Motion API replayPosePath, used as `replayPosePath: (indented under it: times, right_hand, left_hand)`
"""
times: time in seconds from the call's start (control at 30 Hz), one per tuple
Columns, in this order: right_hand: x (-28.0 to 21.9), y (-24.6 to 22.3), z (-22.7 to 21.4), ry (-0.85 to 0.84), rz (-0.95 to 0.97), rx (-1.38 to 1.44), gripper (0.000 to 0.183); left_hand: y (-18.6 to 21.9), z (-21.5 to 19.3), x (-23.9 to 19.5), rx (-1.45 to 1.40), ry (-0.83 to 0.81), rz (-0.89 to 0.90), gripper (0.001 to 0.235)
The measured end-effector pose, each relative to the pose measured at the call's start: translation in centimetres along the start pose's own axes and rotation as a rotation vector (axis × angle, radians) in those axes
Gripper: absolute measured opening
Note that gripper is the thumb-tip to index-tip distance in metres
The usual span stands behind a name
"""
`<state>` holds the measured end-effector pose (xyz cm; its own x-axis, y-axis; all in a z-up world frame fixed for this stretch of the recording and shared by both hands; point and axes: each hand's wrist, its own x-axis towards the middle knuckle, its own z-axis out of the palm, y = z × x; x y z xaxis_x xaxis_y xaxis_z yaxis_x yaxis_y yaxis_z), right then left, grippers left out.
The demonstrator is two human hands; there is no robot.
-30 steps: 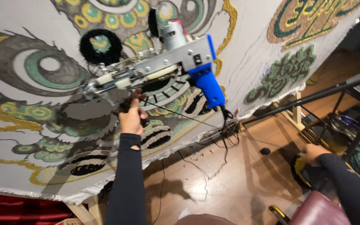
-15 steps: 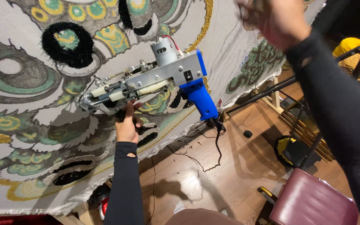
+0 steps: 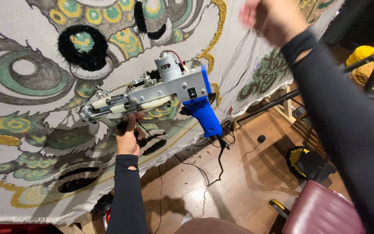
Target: The person uses a handheld tufting gun to apply black yarn onto a large canvas featuring a pre-printed design of a stylized lion head. The operator guides the tool across the fabric surface to create a textured, raised pattern, focusing on the eye and facial details of the artwork.
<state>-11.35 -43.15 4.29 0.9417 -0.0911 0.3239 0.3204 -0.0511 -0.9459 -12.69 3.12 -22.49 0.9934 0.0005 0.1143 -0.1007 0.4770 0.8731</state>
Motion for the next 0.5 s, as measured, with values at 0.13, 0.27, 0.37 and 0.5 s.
replayPosePath:
  times: [0.13,0.27,0.37,0.5]
  right_hand:
    - [-1.6,8.3,1.7,-0.092,0.439,-0.271,0.031]
    - [-4.4,11.0,2.1,-0.339,0.529,-0.576,0.034]
    - [-5.5,10.9,1.6,-0.425,0.523,-0.625,0.037]
    - [-8.0,10.0,0.3,-0.663,0.572,-0.090,0.055]
  left_hand:
    - [0.0,0.7,-0.2,0.004,-0.005,0.004,0.034]
    - [-0.2,1.7,0.0,-0.006,-0.049,-0.008,0.036]
    - [-0.5,2.5,0.1,0.033,-0.058,-0.032,0.036]
    - [-0.7,4.0,0.5,0.122,-0.045,-0.075,0.029]
